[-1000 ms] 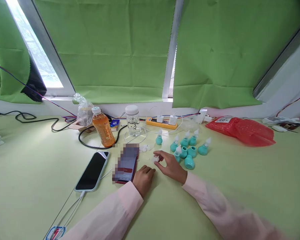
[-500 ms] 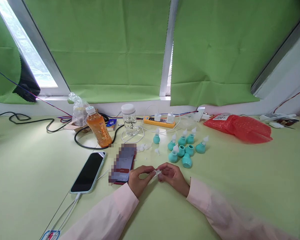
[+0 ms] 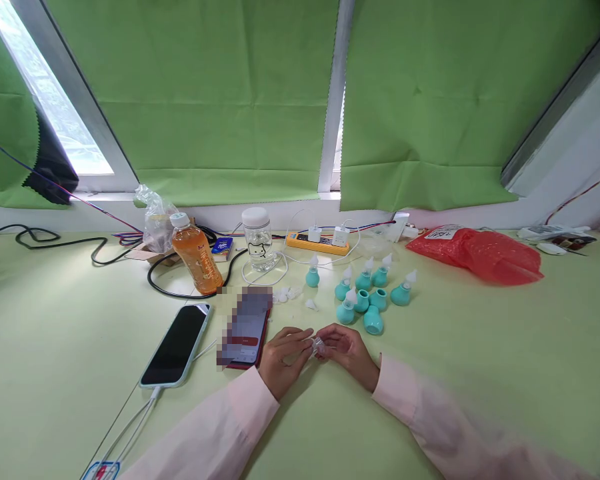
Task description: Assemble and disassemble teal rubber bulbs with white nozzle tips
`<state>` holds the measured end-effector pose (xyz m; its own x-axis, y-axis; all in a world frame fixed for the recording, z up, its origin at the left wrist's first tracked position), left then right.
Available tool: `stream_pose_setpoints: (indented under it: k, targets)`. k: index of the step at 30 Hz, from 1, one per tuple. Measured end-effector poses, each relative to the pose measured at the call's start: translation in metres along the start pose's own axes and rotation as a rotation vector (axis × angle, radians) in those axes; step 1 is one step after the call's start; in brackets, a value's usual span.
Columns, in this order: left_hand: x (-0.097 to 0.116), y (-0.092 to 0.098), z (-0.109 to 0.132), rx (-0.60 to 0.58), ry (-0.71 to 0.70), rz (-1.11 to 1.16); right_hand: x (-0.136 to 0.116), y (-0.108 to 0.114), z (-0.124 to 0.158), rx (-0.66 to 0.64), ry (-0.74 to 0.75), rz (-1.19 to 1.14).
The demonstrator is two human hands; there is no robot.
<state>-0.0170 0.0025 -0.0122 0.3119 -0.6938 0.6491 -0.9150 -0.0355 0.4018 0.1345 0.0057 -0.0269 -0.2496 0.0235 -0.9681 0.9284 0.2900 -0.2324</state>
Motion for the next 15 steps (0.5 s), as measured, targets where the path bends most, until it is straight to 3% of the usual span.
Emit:
stream_pose_setpoints:
  k: [4, 9, 15]
  targets:
    - [0.001, 0.000, 0.001, -0.048, -0.082, -0.021, 0.001, 0.001, 0.000, -0.009, 0.003, -0.007]
    - [0.007, 0.000, 0.006, -0.103, -0.082, -0.148, 0.002, 0.001, 0.001, -0.019, 0.002, -0.014]
    - [0.007, -0.001, 0.011, -0.137, -0.332, -0.349, 0.003, 0.000, 0.001, 0.021, -0.023, 0.014]
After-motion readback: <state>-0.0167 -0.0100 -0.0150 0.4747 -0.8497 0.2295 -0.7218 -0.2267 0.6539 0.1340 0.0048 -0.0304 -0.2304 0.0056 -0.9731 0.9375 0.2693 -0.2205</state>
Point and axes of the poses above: each hand's wrist, its own z-axis away from the middle knuckle, its own y-axis out of the back of the hand, x = y × z, the point moved 1 cm from there along -z, towards the middle knuckle, and after that the axes turned 2 degrees about y, right-handed, at the moved point
